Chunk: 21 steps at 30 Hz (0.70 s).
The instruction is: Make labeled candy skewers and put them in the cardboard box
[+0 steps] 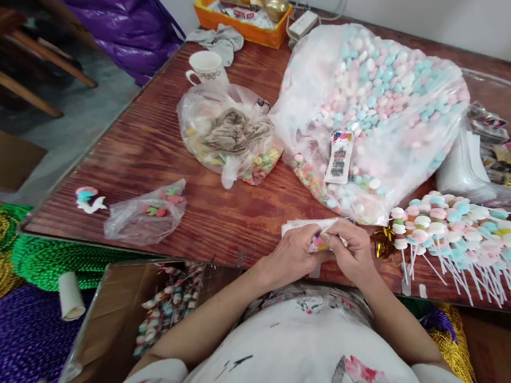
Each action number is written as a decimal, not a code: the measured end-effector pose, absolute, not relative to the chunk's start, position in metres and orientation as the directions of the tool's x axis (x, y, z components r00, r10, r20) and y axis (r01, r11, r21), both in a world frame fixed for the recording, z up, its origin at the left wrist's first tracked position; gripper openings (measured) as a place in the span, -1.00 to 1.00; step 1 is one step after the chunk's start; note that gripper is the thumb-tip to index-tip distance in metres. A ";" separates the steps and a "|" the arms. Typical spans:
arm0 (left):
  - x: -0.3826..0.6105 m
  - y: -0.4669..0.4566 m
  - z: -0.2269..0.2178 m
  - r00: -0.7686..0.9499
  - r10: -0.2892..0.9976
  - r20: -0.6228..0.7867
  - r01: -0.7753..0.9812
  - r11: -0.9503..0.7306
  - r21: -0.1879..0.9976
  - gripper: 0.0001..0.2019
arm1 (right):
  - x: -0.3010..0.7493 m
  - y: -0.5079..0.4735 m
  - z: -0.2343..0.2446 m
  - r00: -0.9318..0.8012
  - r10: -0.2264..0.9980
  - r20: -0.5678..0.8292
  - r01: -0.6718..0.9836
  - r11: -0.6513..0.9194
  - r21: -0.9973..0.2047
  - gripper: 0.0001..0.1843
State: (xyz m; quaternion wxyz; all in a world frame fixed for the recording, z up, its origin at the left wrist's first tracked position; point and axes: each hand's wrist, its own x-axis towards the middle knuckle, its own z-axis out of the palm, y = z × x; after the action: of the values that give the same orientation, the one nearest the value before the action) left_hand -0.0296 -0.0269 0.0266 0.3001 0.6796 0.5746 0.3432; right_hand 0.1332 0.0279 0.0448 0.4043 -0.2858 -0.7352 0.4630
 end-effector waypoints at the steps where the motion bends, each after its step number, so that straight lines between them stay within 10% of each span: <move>1: -0.029 -0.026 0.028 0.102 0.987 0.126 0.549 -0.161 0.820 -0.82 | 0.133 0.029 0.049 -0.515 0.784 0.346 0.033 0.422 -0.906 -0.81; 8: -0.026 -0.027 0.032 0.110 0.993 0.032 0.486 -0.082 0.870 -0.75 | 0.130 0.033 0.061 -0.458 0.816 0.351 -0.021 0.385 -0.923 -0.91; 16: -0.042 -0.029 0.042 0.304 0.899 -0.317 -0.153 0.374 0.915 -0.63 | 0.135 0.046 0.058 -0.451 0.823 0.346 -0.038 0.370 -0.928 -0.85; 21: -0.027 -0.032 0.026 0.102 0.942 -0.320 -0.413 0.333 0.848 -0.68 | 0.124 0.041 0.052 -0.533 0.747 0.398 -0.025 0.456 -0.890 -0.79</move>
State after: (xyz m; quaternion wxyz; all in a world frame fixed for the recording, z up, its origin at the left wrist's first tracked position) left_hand -0.0270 -0.0319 0.0263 0.6815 0.2944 0.4493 0.4970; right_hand 0.1241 0.0415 0.0515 0.4180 -0.2428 -0.7439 0.4615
